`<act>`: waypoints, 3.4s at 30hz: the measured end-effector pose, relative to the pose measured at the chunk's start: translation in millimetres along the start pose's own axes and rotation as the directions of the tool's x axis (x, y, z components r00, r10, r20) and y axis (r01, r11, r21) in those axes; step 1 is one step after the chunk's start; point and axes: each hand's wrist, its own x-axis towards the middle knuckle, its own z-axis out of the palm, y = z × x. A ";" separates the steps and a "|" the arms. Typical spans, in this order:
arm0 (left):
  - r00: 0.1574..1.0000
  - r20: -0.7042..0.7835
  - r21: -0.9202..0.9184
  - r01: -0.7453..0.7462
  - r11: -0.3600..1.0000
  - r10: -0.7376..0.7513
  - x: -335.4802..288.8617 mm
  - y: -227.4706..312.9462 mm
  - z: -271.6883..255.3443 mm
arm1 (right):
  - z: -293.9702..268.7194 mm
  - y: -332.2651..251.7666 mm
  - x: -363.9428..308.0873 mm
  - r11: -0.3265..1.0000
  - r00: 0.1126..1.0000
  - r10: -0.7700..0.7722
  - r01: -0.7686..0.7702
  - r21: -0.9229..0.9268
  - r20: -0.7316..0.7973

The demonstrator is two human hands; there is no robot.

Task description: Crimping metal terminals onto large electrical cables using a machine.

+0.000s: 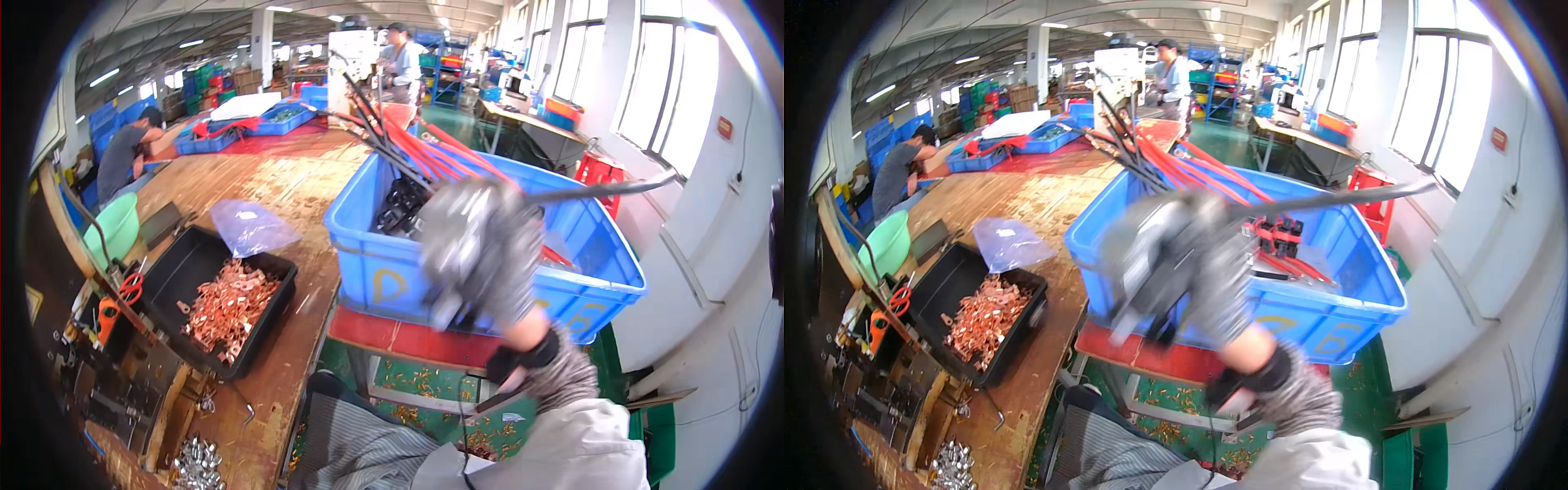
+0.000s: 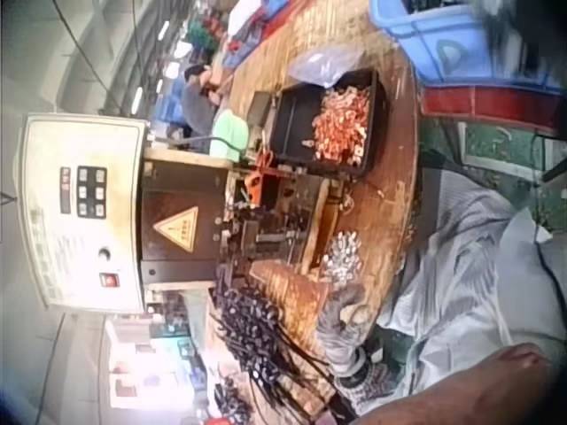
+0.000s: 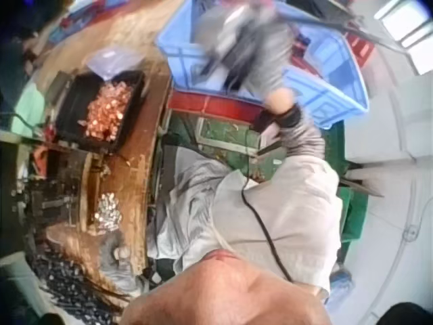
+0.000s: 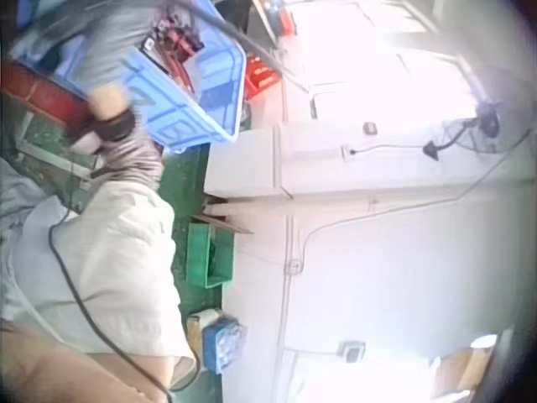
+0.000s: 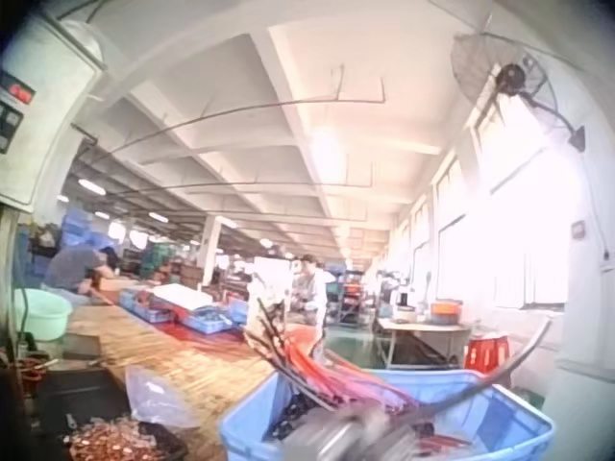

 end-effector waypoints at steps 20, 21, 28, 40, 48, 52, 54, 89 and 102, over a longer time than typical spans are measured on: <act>0.959 0.068 0.034 0.273 0.962 -0.274 8.6 -67.2 18.7 | -276.4 69.2 130.2 -0.456 0.523 0.759 -0.001 -0.890 -0.389; 0.968 0.080 -0.054 0.241 0.969 -0.236 6.1 -72.2 20.2 | -314.9 82.0 135.4 -0.431 0.599 0.750 0.122 -0.894 -0.279; 0.966 -0.047 0.232 0.257 0.938 -0.253 16.3 -101.2 -4.6 | 18.9 167.3 105.7 0.562 0.381 0.676 0.288 -0.776 0.631; 0.673 -0.709 0.582 0.727 0.363 -0.210 -36.1 -266.9 -144.0 | 139.3 49.7 -14.4 0.793 0.210 0.583 0.066 -0.606 0.785; 0.742 -0.562 0.578 0.669 0.468 -0.366 -45.2 -305.5 -165.3 | 155.3 54.9 -74.1 0.723 0.002 0.266 0.661 -0.201 0.964; 0.754 -0.528 0.688 0.649 0.324 -0.391 -43.6 -295.0 -157.6 | 174.2 80.0 -104.6 0.771 -0.072 0.254 0.618 -0.157 0.965; 0.835 -0.524 0.760 0.548 0.351 -0.168 -58.6 -279.3 -149.3 | 178.6 91.6 -115.7 0.809 -0.128 0.188 0.582 -0.080 0.974; 0.996 0.060 0.467 0.028 0.884 -0.063 3.7 -49.6 8.6 | 247.9 118.5 -205.8 0.920 0.104 -0.287 0.307 0.244 0.952; 0.982 0.025 0.388 0.164 0.907 -0.188 -7.6 -99.5 39.7 | 229.1 127.7 -188.6 0.837 -0.114 -0.125 0.522 0.166 0.986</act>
